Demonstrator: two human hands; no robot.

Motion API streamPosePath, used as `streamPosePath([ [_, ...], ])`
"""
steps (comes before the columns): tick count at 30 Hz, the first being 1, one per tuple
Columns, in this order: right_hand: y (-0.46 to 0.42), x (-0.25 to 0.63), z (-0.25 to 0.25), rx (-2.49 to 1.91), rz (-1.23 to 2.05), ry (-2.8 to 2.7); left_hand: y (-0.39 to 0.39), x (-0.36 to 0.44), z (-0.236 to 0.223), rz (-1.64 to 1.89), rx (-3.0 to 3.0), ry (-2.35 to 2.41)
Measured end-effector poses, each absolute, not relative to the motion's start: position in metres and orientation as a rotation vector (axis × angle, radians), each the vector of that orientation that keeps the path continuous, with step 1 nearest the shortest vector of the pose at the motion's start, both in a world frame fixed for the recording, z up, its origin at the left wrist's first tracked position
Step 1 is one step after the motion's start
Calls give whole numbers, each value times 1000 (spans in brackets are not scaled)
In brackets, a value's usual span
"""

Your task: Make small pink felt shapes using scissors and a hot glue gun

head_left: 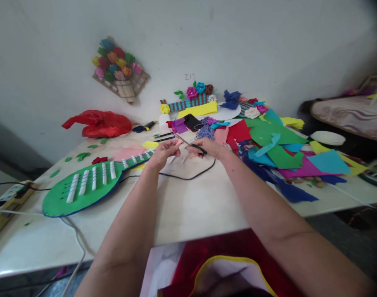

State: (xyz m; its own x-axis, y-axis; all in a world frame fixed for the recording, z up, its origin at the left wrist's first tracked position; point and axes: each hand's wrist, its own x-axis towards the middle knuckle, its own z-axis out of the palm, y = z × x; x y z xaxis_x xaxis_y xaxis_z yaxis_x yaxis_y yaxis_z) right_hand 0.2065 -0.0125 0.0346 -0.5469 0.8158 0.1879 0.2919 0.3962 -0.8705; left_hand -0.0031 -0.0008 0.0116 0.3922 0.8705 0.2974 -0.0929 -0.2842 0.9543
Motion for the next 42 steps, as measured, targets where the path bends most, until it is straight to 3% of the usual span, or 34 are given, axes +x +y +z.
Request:
streamPosePath([
  [15,-16,205,39,-955,1208,-1965,-4,-2,15,1135,1530,722],
  [42,-11,205,37,-1065,886,-2085,-8,2,19,1184,1499,785],
])
